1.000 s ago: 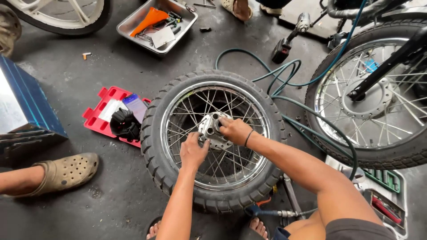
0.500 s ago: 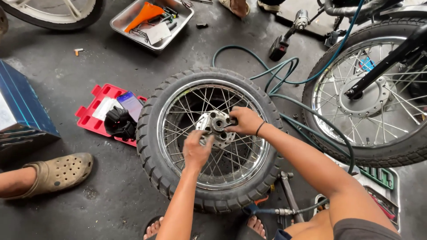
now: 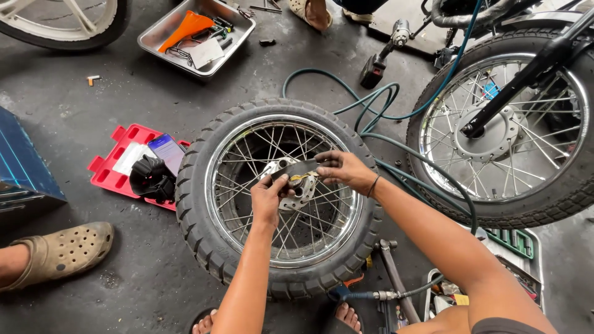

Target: Inspecting and cleaning the hub components of a motorcycle wheel, including checking the fit of a sprocket.

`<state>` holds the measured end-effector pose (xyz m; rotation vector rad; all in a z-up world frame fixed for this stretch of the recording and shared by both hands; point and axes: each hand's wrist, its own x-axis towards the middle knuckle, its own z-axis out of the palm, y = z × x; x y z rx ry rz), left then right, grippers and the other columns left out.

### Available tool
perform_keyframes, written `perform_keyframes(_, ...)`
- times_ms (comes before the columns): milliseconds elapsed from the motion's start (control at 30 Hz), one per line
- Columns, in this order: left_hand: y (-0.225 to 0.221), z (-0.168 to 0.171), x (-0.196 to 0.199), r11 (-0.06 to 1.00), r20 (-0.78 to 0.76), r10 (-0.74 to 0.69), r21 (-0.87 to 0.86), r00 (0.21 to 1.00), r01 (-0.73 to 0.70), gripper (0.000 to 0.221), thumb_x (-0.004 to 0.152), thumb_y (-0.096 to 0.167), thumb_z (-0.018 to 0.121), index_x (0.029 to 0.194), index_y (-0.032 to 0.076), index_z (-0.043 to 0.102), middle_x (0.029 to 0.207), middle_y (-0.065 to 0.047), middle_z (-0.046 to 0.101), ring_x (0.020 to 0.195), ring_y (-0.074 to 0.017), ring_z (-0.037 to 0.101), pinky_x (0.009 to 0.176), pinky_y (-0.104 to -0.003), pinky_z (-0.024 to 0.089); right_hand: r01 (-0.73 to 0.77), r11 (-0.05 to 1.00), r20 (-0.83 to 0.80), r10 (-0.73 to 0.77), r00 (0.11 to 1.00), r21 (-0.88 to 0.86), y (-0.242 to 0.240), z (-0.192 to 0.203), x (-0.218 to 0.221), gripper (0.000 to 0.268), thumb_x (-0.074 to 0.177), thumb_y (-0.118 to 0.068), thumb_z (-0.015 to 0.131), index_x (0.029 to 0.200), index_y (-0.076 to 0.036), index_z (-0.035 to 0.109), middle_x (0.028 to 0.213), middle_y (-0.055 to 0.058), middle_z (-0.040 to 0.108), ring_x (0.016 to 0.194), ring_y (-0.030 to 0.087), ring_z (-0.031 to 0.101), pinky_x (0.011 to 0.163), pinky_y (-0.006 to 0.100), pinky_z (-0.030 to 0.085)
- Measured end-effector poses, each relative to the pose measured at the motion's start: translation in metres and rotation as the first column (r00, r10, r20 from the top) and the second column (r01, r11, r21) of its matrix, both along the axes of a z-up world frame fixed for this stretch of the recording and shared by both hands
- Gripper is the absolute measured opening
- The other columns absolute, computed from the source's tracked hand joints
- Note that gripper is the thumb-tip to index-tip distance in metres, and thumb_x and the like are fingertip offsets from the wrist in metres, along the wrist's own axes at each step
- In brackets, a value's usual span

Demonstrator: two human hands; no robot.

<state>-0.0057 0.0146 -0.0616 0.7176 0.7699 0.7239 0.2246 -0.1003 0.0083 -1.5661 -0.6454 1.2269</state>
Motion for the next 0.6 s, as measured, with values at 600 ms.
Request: perform_keyframes(600,-0.030,0.041,0.003,0.833,-0.205,-0.072,0.526,0.976,0.172,0.026,0.098,0.017,0.087,0.124,0.013,0.087,0.092,-0.007,0.079,0.078,-0.0126,0.068,0.071,-0.028,0.057,0.076,0.990,0.192,-0.098,0.976,0.119,-0.016,0.001,-0.050,0.033,0.082,-0.004,0.099,0.113,-0.002,0.087,0.092,0.016,0.084,0.081,0.018,0.079,0.069,0.032,0.066)
